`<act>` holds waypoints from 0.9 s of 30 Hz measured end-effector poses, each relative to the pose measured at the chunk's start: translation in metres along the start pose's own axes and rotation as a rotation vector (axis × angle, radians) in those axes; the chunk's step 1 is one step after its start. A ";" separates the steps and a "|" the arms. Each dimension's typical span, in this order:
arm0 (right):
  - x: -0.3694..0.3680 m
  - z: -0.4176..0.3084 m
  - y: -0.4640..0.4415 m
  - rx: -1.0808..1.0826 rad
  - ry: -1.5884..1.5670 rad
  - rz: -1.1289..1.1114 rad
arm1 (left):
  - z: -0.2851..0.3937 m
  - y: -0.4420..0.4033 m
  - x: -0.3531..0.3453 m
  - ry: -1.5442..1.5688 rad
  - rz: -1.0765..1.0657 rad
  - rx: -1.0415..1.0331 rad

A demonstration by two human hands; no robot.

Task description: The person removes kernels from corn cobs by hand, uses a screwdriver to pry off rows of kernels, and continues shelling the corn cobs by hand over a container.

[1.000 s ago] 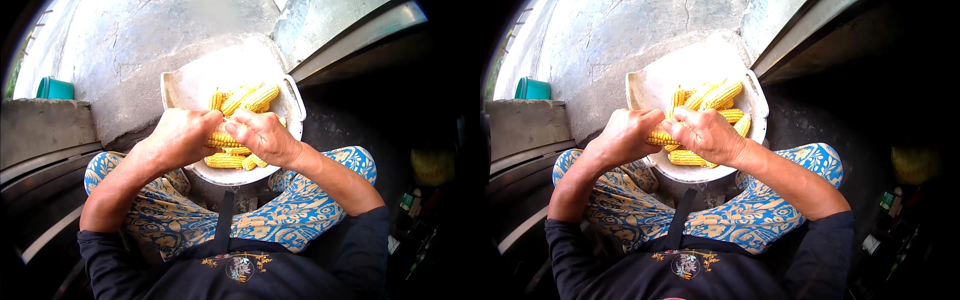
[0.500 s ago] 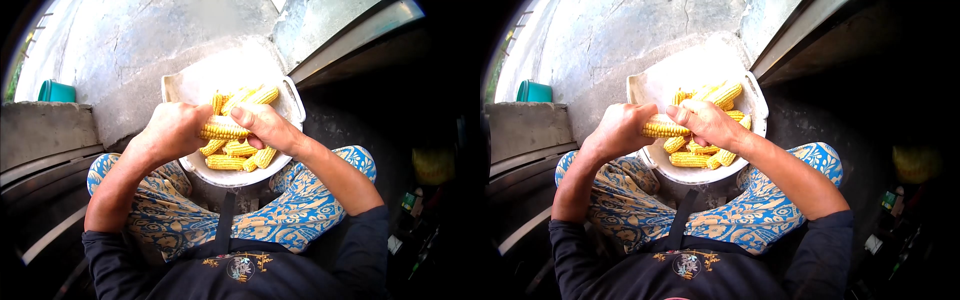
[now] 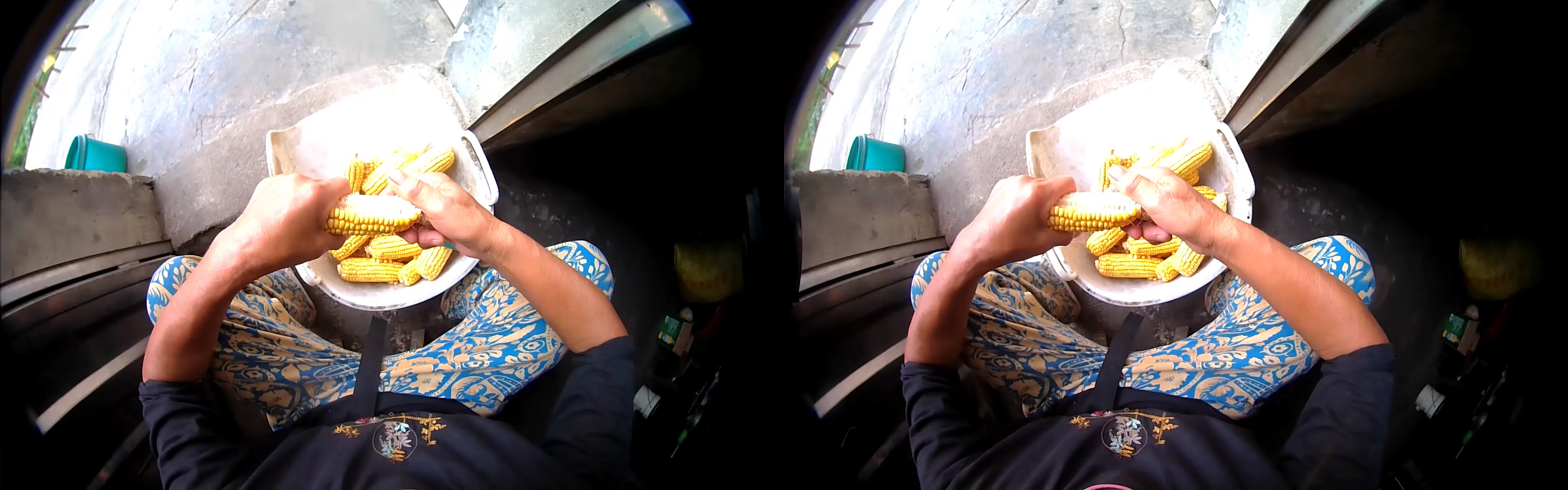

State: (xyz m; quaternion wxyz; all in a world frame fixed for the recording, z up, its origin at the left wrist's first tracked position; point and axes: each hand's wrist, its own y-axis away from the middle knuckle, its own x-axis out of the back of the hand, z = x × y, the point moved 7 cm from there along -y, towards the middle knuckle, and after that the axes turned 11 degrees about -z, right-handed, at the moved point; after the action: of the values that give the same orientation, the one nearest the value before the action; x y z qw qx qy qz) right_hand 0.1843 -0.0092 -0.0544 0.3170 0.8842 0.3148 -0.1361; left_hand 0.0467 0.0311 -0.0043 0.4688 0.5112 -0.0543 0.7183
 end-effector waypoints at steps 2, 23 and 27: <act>-0.003 -0.007 0.000 0.035 0.093 -0.008 | 0.001 0.000 0.001 -0.013 -0.001 0.001; -0.026 -0.027 0.007 0.320 0.879 0.080 | 0.008 -0.001 -0.004 0.006 -0.045 -0.052; -0.026 -0.026 0.006 0.316 0.895 0.082 | 0.008 -0.001 -0.006 0.001 -0.048 -0.050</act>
State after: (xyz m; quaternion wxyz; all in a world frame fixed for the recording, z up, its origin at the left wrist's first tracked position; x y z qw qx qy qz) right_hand 0.1694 -0.0086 -0.0202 0.0172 0.9050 0.3607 0.2247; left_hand 0.0527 0.0237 -0.0052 0.4986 0.4999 -0.0597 0.7057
